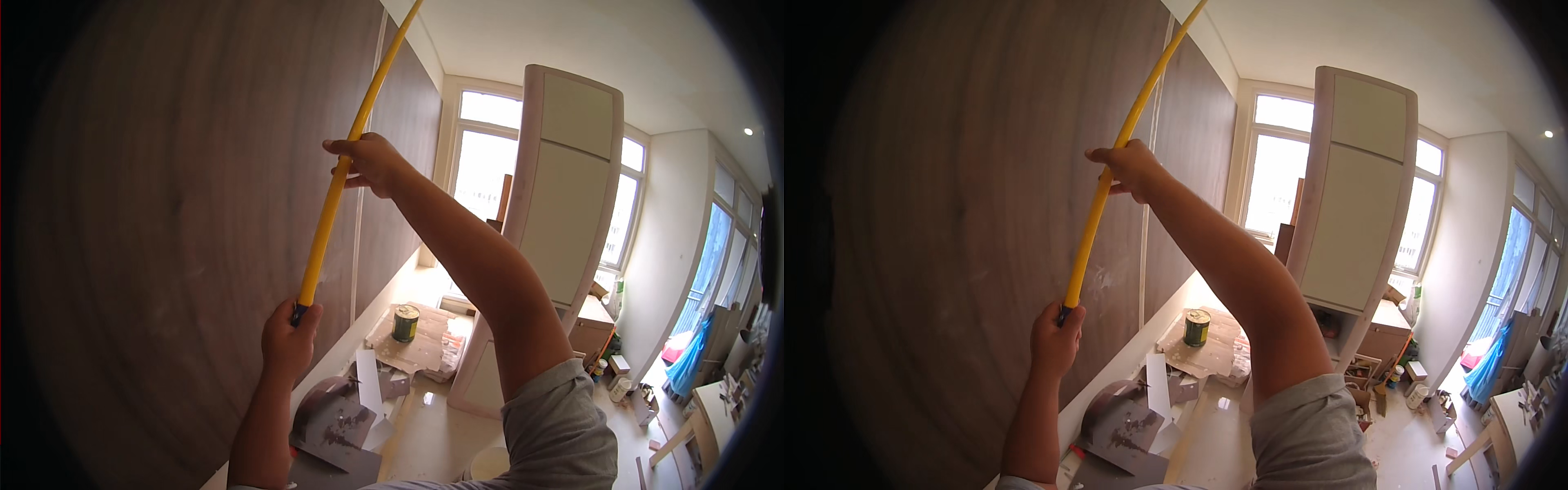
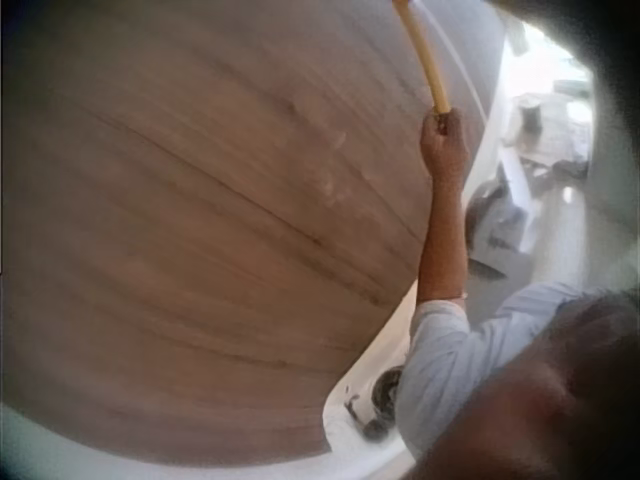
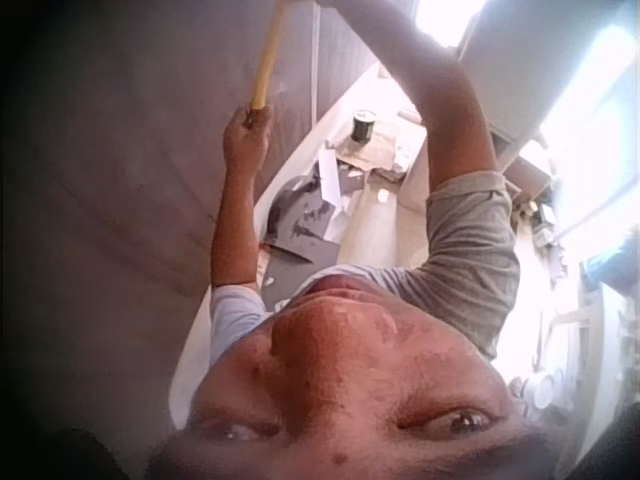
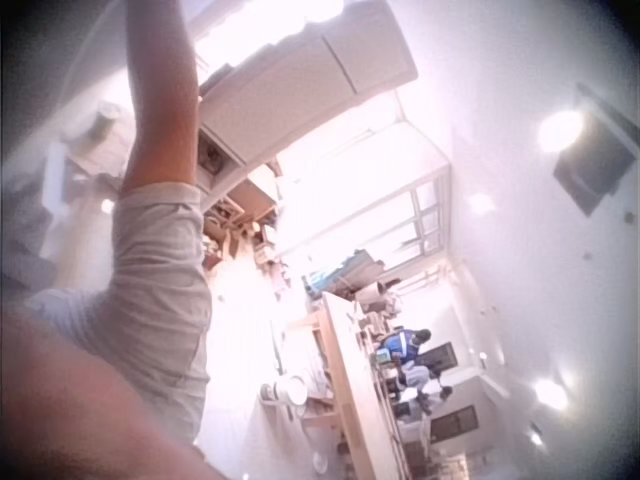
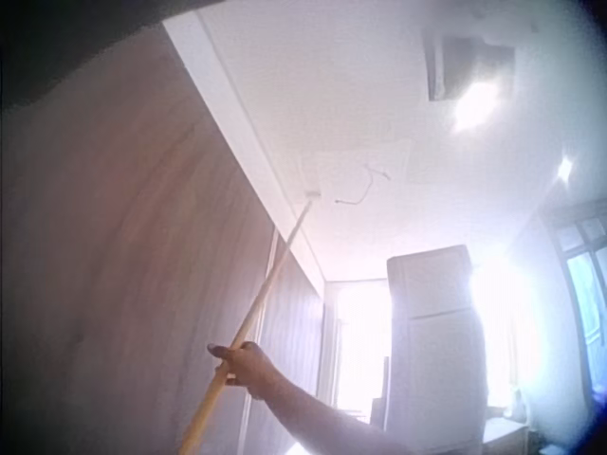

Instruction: The person dips a paint roller on an extension pole into a paint bucket and paints the ceiling.

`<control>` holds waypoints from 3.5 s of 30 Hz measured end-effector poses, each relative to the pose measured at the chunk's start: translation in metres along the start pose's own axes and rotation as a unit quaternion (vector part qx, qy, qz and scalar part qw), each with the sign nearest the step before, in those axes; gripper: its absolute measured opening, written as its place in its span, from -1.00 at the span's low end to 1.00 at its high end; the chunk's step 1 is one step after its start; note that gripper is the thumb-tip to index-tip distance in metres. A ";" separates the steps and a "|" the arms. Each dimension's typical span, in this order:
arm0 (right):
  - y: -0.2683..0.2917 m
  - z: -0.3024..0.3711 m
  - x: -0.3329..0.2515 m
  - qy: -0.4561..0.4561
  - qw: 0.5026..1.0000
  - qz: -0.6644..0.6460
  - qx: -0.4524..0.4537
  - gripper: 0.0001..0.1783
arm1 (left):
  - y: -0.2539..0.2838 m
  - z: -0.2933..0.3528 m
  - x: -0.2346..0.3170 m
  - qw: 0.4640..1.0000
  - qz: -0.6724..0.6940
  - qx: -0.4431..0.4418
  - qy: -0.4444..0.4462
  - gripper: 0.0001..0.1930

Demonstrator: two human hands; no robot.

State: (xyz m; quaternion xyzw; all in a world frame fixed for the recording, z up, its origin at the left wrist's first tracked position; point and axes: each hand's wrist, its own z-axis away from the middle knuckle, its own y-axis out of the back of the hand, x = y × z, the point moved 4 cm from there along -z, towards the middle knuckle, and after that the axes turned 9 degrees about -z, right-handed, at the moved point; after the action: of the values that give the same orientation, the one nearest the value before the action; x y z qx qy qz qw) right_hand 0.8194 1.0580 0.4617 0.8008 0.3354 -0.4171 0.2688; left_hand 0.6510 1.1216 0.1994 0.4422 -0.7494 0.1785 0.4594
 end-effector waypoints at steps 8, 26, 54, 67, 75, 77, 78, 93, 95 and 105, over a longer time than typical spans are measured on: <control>-0.060 0.090 -0.016 0.003 0.992 0.053 -0.119 0.03 | 0.057 0.095 -0.033 0.999 0.033 0.034 -0.005 -0.73; -0.090 0.161 -0.053 0.014 0.982 -0.010 -0.187 0.11 | 0.112 0.169 0.011 0.998 0.060 0.022 -0.012 -0.65; 0.016 0.013 -0.008 0.039 0.996 -0.073 -0.017 -0.13 | 0.001 -0.001 0.040 1.000 -0.018 0.002 -0.018 -0.75; -0.062 0.141 -0.017 0.038 0.988 -0.006 -0.150 0.19 | 0.058 0.132 -0.028 0.997 0.068 0.018 -0.025 -0.67; -0.097 0.198 -0.029 0.019 0.978 -0.022 -0.206 0.18 | 0.102 0.202 -0.032 0.995 0.090 0.025 0.026 -0.67; -0.102 0.201 -0.030 0.005 0.977 -0.028 -0.211 0.18 | 0.109 0.208 -0.029 0.994 0.100 0.029 0.017 -0.64; -0.105 0.200 -0.031 0.013 0.976 -0.027 -0.217 0.17 | 0.111 0.209 -0.027 0.996 0.086 0.028 0.008 -0.63; -0.079 0.085 -0.036 0.037 0.984 -0.093 -0.148 -0.10 | 0.094 0.096 0.035 0.999 0.034 0.030 -0.023 -0.72; -0.069 0.065 -0.032 0.032 0.988 -0.091 -0.117 -0.13 | 0.084 0.074 0.038 0.999 0.037 0.030 -0.020 -0.73; -0.020 -0.015 -0.012 0.011 0.993 -0.114 -0.022 -0.20 | 0.029 -0.026 0.041 0.999 -0.005 0.014 -0.034 -0.73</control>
State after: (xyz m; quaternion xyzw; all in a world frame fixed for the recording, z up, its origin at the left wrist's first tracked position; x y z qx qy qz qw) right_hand 0.8066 1.0775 0.4768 0.7556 0.4367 -0.4289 0.2334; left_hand 0.6332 1.1346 0.2517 0.4578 -0.7602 0.1713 0.4280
